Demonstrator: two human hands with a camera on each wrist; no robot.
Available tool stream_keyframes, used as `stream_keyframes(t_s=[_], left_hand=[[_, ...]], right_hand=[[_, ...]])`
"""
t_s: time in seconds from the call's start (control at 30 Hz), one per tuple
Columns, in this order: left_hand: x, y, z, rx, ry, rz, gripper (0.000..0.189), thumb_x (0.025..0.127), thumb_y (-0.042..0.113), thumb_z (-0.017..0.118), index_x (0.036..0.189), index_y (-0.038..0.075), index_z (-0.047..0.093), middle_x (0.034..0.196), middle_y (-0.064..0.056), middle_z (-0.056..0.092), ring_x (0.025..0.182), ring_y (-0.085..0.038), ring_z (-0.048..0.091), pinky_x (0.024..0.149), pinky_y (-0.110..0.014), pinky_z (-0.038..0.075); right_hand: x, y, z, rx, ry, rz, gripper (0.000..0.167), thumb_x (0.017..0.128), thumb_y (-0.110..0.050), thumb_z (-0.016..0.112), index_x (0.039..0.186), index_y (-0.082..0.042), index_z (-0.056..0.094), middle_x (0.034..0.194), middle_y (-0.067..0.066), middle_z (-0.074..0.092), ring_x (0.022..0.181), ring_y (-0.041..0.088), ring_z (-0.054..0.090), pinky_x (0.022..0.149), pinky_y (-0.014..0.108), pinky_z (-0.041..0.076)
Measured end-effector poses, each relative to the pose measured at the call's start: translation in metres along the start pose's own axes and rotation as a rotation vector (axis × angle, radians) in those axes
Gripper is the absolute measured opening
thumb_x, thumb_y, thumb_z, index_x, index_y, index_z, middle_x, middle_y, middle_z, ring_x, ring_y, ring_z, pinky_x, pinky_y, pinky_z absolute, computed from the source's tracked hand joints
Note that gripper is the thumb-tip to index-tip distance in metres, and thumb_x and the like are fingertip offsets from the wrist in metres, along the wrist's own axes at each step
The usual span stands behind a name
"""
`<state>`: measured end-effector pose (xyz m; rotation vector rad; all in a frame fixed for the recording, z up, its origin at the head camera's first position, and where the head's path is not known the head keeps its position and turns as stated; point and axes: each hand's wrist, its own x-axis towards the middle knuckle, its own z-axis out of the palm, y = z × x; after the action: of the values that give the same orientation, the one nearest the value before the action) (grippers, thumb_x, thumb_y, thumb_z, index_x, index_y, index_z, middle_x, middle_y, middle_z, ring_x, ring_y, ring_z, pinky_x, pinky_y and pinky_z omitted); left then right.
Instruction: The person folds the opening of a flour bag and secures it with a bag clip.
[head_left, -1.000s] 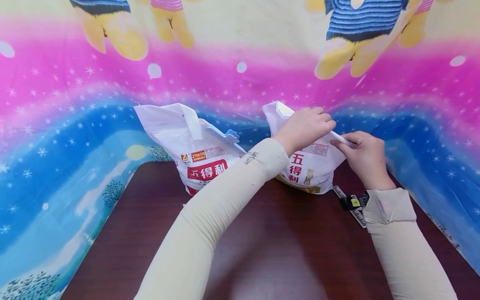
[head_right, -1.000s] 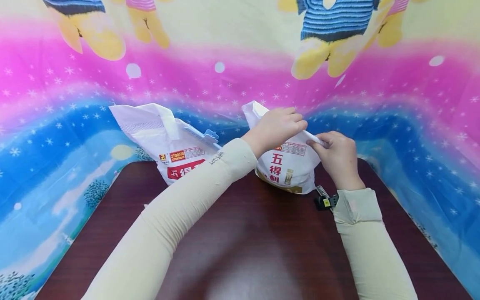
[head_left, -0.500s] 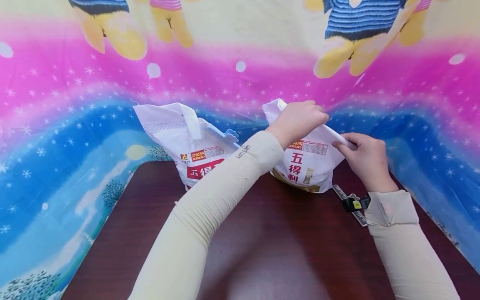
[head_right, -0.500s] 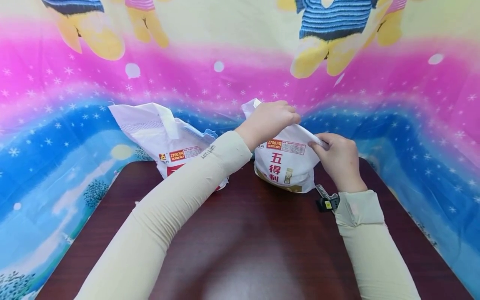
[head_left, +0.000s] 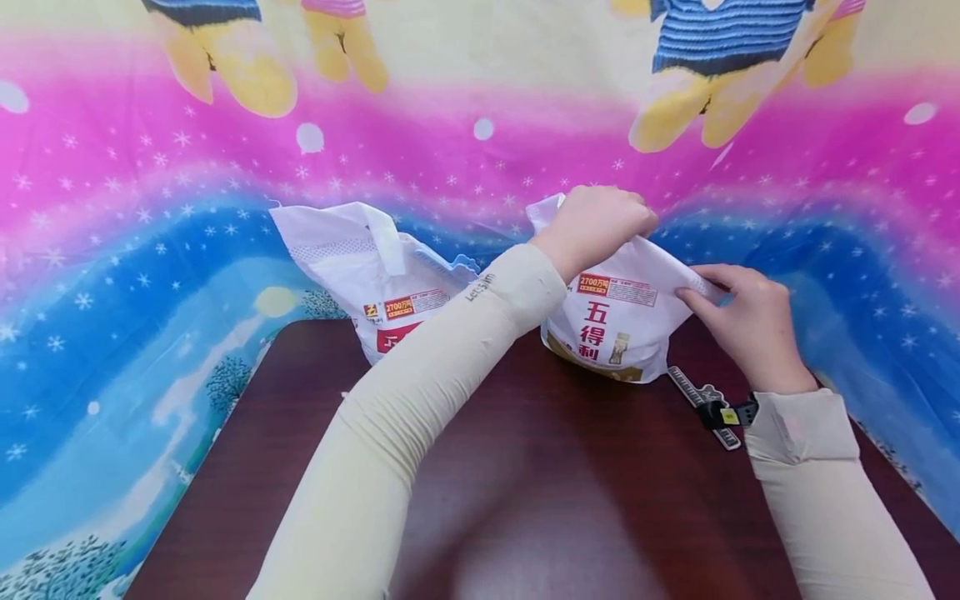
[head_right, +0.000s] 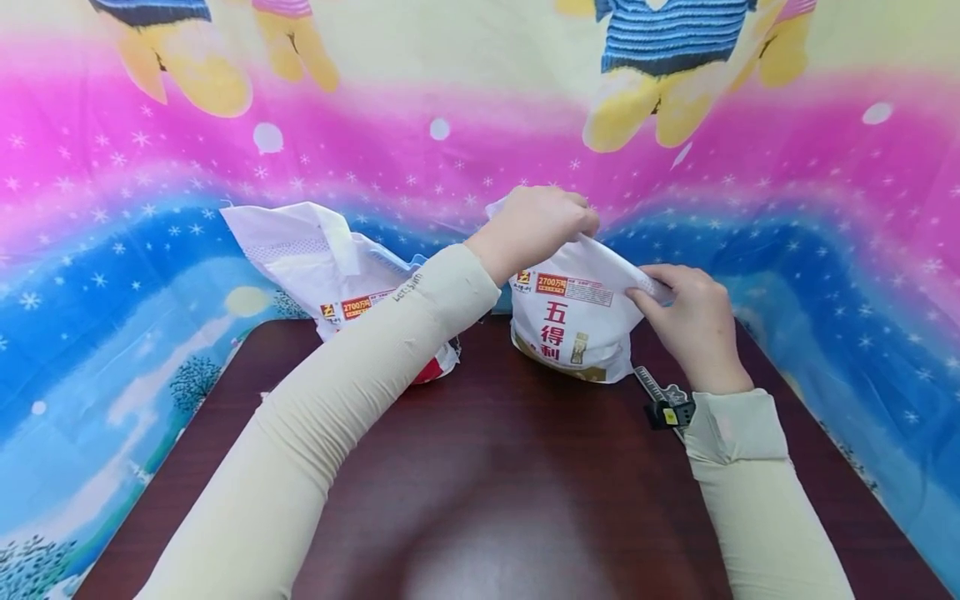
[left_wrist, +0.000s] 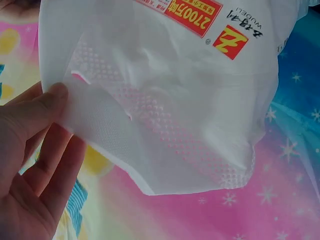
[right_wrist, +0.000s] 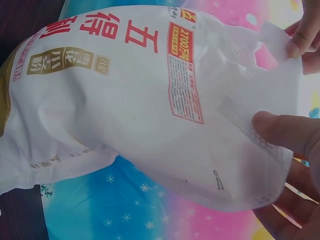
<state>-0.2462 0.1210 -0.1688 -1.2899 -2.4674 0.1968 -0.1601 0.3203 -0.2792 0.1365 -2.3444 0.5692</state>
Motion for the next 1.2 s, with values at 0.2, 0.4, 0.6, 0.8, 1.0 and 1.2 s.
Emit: stream_keyframes(t_s=[0.2, 0.4, 0.6, 0.8, 1.0, 1.2], left_hand=[[0.001, -0.005, -0.007, -0.16, -0.039, -0.005, 0.013, 0.102, 0.024, 0.057, 0.109, 0.024, 0.069, 0.101, 0.008, 0.062, 0.097, -0.005, 0.053, 0.084, -0.021, 0.043], [0.001, -0.011, -0.012, -0.289, -0.078, -0.02, 0.018, 0.101, 0.023, 0.058, 0.114, 0.026, 0.071, 0.112, 0.011, 0.064, 0.105, -0.005, 0.054, 0.09, -0.021, 0.043], [0.003, -0.014, -0.017, -0.34, -0.118, -0.054, 0.023, 0.101, 0.027, 0.06, 0.122, 0.03, 0.069, 0.126, 0.012, 0.064, 0.114, -0.007, 0.056, 0.096, -0.023, 0.044], [0.003, -0.015, -0.018, -0.365, -0.118, -0.067, 0.021, 0.1, 0.027, 0.061, 0.119, 0.028, 0.069, 0.125, 0.012, 0.063, 0.116, -0.007, 0.055, 0.098, -0.023, 0.043], [0.002, -0.016, -0.017, -0.421, -0.125, -0.077, 0.02, 0.1, 0.027, 0.06, 0.118, 0.027, 0.068, 0.126, 0.012, 0.063, 0.115, -0.008, 0.055, 0.096, -0.023, 0.043], [0.003, -0.016, -0.016, -0.383, -0.12, -0.055, 0.019, 0.101, 0.026, 0.057, 0.116, 0.028, 0.068, 0.123, 0.012, 0.063, 0.113, -0.007, 0.055, 0.095, -0.023, 0.043]], right_hand=[[-0.005, 0.002, -0.009, -0.003, 0.01, 0.031, 0.04, 0.084, -0.013, 0.084, 0.119, 0.002, 0.072, 0.111, 0.025, 0.069, 0.098, 0.039, 0.064, 0.076, 0.025, 0.044], [-0.008, 0.004, -0.011, 0.005, 0.009, 0.068, 0.041, 0.085, -0.018, 0.084, 0.119, 0.001, 0.072, 0.113, 0.023, 0.069, 0.101, 0.038, 0.065, 0.072, -0.005, 0.025], [-0.01, 0.006, -0.012, 0.035, 0.018, 0.103, 0.044, 0.084, -0.023, 0.085, 0.12, -0.001, 0.073, 0.113, 0.021, 0.069, 0.099, 0.031, 0.066, 0.074, -0.005, 0.028], [-0.012, 0.01, -0.012, 0.073, 0.035, 0.133, 0.044, 0.083, -0.025, 0.086, 0.119, -0.003, 0.074, 0.112, 0.018, 0.069, 0.085, -0.017, 0.051, 0.075, -0.004, 0.035], [-0.015, 0.015, -0.013, 0.09, 0.012, 0.174, 0.048, 0.084, -0.028, 0.085, 0.123, -0.003, 0.072, 0.113, 0.017, 0.067, 0.08, -0.023, 0.048, 0.072, -0.005, 0.035], [-0.02, 0.02, -0.016, 0.08, -0.044, 0.229, 0.054, 0.087, -0.035, 0.082, 0.129, -0.004, 0.069, 0.119, 0.018, 0.065, 0.08, -0.019, 0.053, 0.07, -0.005, 0.034]])
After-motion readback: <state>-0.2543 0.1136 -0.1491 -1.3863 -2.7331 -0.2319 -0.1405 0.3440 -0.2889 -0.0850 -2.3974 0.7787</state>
